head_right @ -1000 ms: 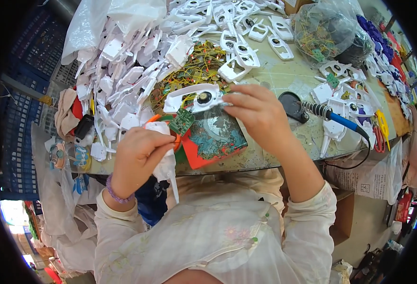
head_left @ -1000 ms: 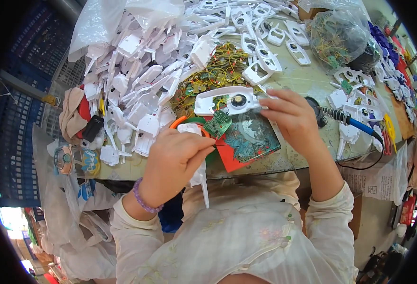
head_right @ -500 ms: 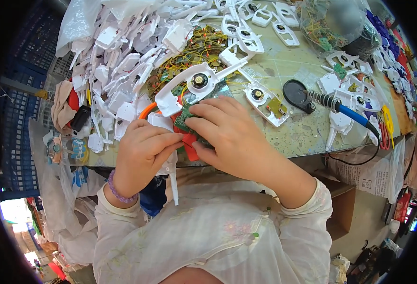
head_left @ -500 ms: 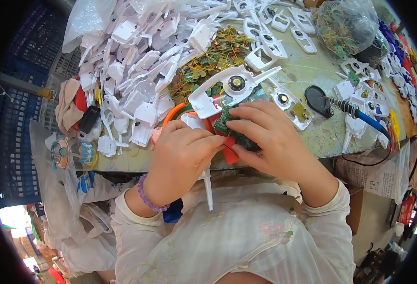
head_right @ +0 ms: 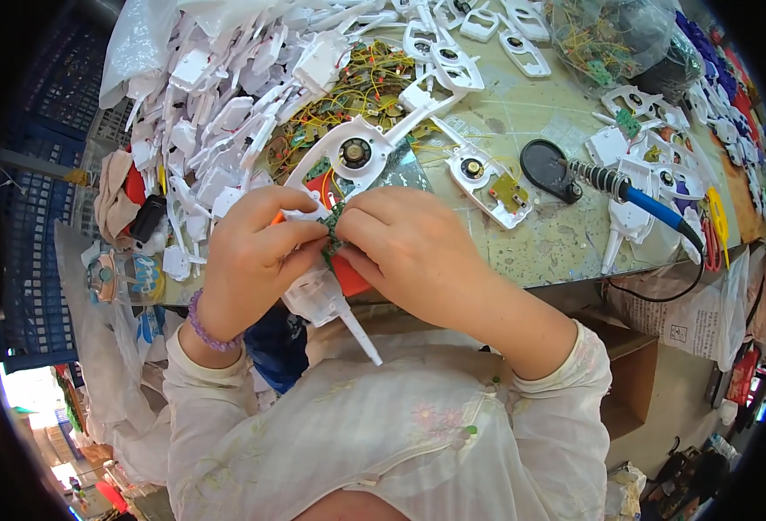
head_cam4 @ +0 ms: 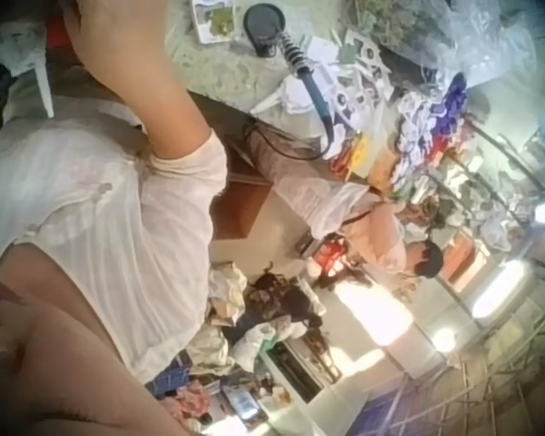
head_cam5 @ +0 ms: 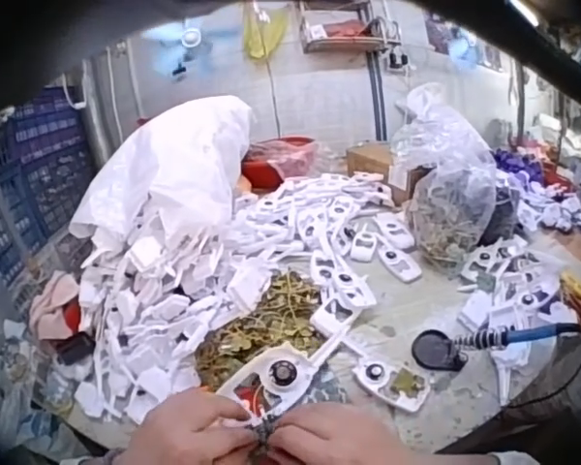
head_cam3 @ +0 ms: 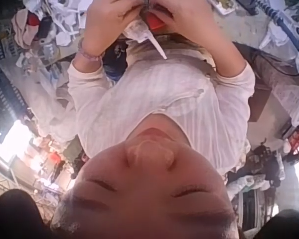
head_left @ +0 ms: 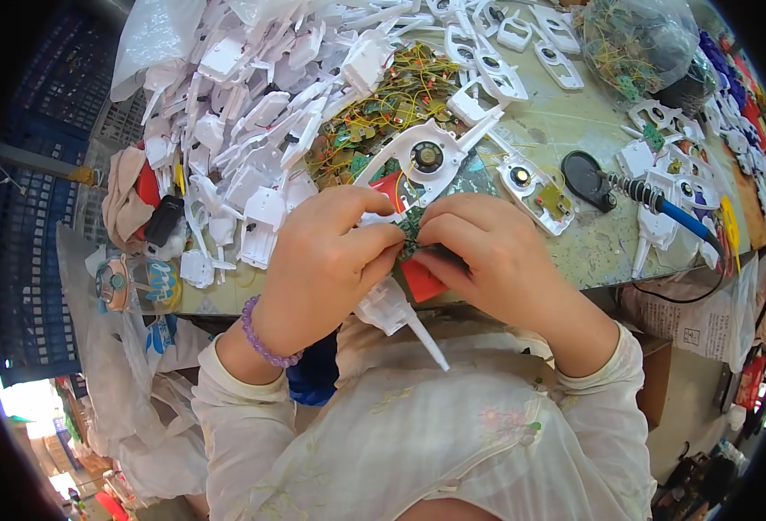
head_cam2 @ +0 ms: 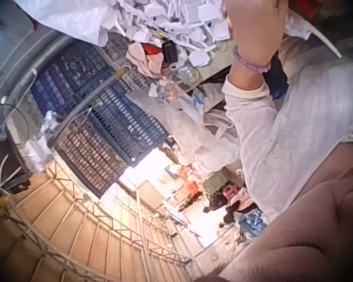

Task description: Soldering components and assembling plastic casings for electronic toys on a production line.

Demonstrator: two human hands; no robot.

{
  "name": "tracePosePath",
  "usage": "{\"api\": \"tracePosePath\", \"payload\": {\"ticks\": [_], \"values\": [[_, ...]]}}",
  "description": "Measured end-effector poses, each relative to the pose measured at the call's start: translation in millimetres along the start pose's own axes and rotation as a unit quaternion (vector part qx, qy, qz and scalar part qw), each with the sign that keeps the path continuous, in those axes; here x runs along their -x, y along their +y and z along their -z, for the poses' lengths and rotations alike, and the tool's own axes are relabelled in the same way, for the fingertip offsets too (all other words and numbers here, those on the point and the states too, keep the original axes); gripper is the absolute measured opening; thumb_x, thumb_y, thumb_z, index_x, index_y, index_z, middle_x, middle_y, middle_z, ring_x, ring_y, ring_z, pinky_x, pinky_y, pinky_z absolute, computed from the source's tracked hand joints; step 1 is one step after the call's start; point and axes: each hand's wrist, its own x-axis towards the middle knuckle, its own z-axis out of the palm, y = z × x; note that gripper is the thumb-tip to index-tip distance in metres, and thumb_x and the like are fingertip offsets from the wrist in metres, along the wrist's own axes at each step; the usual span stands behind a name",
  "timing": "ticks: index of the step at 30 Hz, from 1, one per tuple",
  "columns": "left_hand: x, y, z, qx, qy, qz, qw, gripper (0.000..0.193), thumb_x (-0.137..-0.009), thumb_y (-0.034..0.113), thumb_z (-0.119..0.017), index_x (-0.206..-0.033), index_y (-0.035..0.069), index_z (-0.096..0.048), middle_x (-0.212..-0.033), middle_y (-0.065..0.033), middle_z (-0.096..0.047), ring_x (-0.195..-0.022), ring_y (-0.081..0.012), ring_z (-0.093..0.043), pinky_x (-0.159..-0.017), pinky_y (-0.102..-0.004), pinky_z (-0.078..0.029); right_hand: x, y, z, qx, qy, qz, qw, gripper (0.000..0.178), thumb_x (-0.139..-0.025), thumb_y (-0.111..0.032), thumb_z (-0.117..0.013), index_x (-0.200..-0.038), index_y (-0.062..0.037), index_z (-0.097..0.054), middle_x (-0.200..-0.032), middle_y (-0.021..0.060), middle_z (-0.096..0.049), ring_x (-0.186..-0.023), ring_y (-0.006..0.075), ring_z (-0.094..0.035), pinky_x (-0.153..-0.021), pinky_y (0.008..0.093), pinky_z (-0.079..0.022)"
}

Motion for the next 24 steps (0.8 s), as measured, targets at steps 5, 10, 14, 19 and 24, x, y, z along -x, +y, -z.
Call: {"api": "tracePosePath", "payload": {"ticks": [5,10,14,19,24], "values": [[5,5,-11,0.064,0.011,0.028,0.998,0.014,-0.068,0.009,-0.071,-0.081,0.007,-0.066,-0.08,-0.0043,-0.06,-0.066,-0.0227,-0.06,-0.058,-0.033,-0.048,-4,10,10,-0.006,-0.03,0.001,1.0,0.022,-0.072,-0.008,-0.066,-0.093,-0.0049,-0.058,-0.089,0.0106,-0.061,-0.084,0.0298,-0.06,-0.072,0.0382,-0.047],[6,19,-17,0.067,0.022,0.047,0.996,0.013,-0.069,0.009,-0.071,-0.082,0.007,-0.067,-0.079,-0.0043,-0.06,-0.066,-0.0219,-0.06,-0.057,-0.0317,-0.048,-9,19,23,-0.136,-0.097,-0.061,0.984,0.029,-0.072,-0.009,-0.067,-0.099,-0.0041,-0.058,-0.09,0.012,-0.062,-0.085,0.0311,-0.06,-0.072,0.0382,-0.048],[6,18,-17,0.104,0.018,0.072,0.992,0.014,-0.069,0.007,-0.072,-0.082,0.007,-0.068,-0.079,-0.0041,-0.06,-0.067,-0.0217,-0.06,-0.057,-0.0319,-0.048,-10,21,27,-0.165,-0.12,-0.072,0.976,0.032,-0.071,-0.01,-0.068,-0.1,-0.0043,-0.058,-0.09,0.0116,-0.062,-0.085,0.0305,-0.061,-0.073,0.0375,-0.049],[10,17,-11,0.041,0.042,0.02,0.998,0.016,-0.069,0.008,-0.073,-0.084,0.008,-0.068,-0.079,-0.0027,-0.061,-0.069,-0.0223,-0.058,-0.06,-0.0344,-0.044,-11,21,21,-0.151,-0.109,-0.094,0.978,0.036,-0.069,-0.006,-0.071,-0.103,-0.0049,-0.059,-0.09,0.0085,-0.062,-0.082,0.0234,-0.061,-0.071,0.0314,-0.049],[11,13,-1,0.056,-0.006,-0.016,0.998,0.017,-0.068,0.009,-0.071,-0.085,0.012,-0.069,-0.076,0.0008,-0.059,-0.071,-0.0184,-0.057,-0.066,-0.034,-0.041,-12,22,21,-0.151,-0.115,-0.098,0.977,0.036,-0.069,-0.006,-0.07,-0.104,-0.0055,-0.059,-0.087,0.0078,-0.06,-0.079,0.0217,-0.06,-0.07,0.0309,-0.048]]}}
